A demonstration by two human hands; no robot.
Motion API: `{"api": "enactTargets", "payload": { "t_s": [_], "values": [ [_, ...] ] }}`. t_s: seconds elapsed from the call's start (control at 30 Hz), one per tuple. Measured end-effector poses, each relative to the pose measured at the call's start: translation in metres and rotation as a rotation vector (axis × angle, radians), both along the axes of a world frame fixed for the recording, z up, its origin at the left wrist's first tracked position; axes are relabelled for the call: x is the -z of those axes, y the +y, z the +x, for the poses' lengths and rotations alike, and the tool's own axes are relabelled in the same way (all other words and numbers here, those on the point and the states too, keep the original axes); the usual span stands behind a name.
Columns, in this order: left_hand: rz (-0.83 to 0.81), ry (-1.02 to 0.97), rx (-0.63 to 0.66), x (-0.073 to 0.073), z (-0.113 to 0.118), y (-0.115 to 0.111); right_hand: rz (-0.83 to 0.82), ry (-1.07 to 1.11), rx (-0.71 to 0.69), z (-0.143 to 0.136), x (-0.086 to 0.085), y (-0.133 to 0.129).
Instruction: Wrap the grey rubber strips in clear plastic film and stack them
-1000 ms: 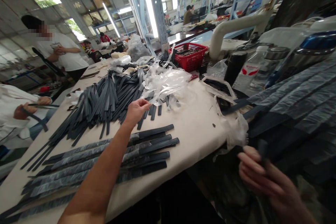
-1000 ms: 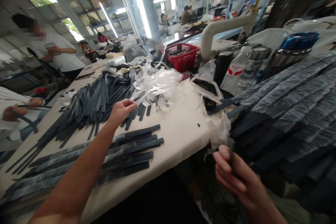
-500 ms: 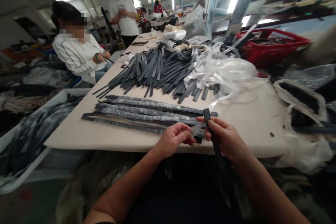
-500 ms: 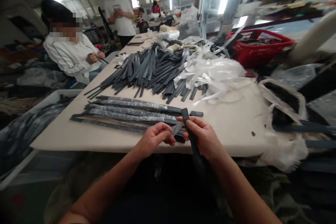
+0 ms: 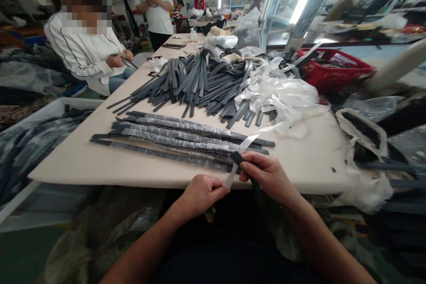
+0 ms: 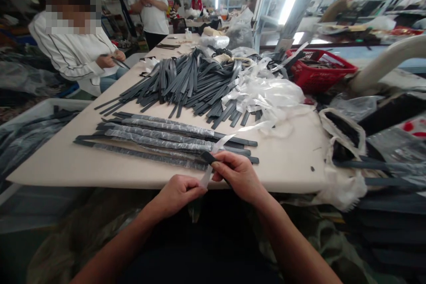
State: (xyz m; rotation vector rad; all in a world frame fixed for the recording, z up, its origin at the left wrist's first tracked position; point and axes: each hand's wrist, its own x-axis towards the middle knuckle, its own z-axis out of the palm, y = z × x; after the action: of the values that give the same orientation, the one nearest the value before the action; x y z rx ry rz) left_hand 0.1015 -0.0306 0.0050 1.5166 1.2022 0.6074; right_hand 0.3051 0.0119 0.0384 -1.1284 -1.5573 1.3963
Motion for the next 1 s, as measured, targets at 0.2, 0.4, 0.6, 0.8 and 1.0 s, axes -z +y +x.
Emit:
{"api": "enactTargets", "payload": {
  "t_s": [0.2,0.4,0.6,0.8,1.0],
  "values": [
    [-0.300,-0.704,-0.279,0.003,0.007,0.017,-0.024,0.042,0.150,0.016,0.006,-0.022],
    [-0.457,-0.991,-0.422,0.001,0.035,0.029,-0.032,-0.047,0.071,0.018,0.019,-0.057],
    [-0.506,-0.978,-0.304,0.001,0.055,0.025,-0.006,-0.015,0.108,0.028,0.031,-0.068],
    [-0.453,-0.919,-0.272,0.008,0.074,0.020,0.113,0.137,0.187,0.034,0.035,-0.075],
    [-0.522,-0.867,-0.312,0.018,0.101,0.007,0.353,-0.073,0.226,0.037,0.041,-0.076]
  ]
}}
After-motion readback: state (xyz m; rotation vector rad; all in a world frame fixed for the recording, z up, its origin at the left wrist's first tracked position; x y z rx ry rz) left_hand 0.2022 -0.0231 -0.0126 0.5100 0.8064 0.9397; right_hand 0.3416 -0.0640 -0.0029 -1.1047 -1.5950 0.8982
